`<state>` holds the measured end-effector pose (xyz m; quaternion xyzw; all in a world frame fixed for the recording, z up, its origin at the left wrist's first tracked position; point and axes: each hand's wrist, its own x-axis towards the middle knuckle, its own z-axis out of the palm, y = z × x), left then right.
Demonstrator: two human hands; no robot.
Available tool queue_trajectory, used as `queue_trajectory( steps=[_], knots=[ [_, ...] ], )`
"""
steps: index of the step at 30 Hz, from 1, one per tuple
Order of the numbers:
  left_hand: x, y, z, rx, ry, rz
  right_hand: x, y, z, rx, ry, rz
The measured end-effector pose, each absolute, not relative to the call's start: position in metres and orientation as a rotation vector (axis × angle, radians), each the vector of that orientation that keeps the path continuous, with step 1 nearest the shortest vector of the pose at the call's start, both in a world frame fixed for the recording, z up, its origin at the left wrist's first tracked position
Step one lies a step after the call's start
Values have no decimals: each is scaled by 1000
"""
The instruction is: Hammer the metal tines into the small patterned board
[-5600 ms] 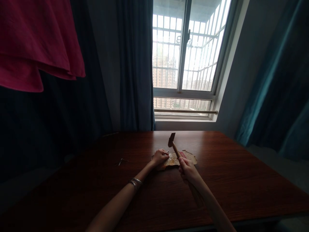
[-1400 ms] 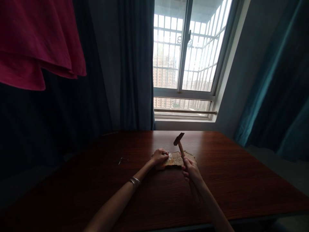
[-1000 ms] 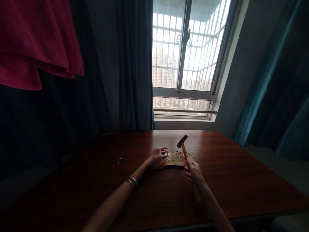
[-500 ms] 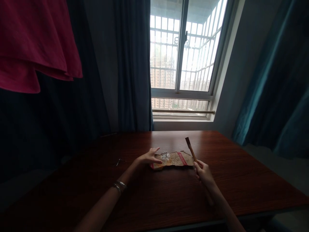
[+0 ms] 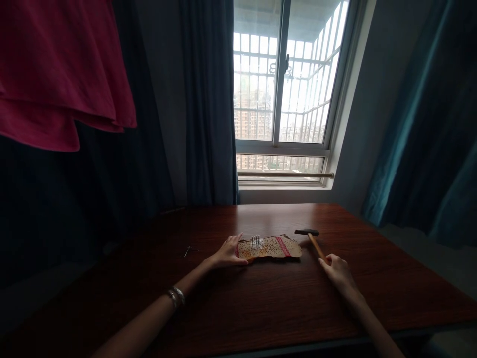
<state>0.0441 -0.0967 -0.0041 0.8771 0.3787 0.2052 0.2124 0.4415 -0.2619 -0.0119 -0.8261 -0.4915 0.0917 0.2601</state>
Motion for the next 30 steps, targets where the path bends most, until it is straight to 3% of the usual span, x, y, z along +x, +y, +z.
queue_trajectory(
  steps=[30],
  knots=[
    [23,-96,-2,2325,1032,576,416,-267,-19,-2254,-1612,-322]
  ],
)
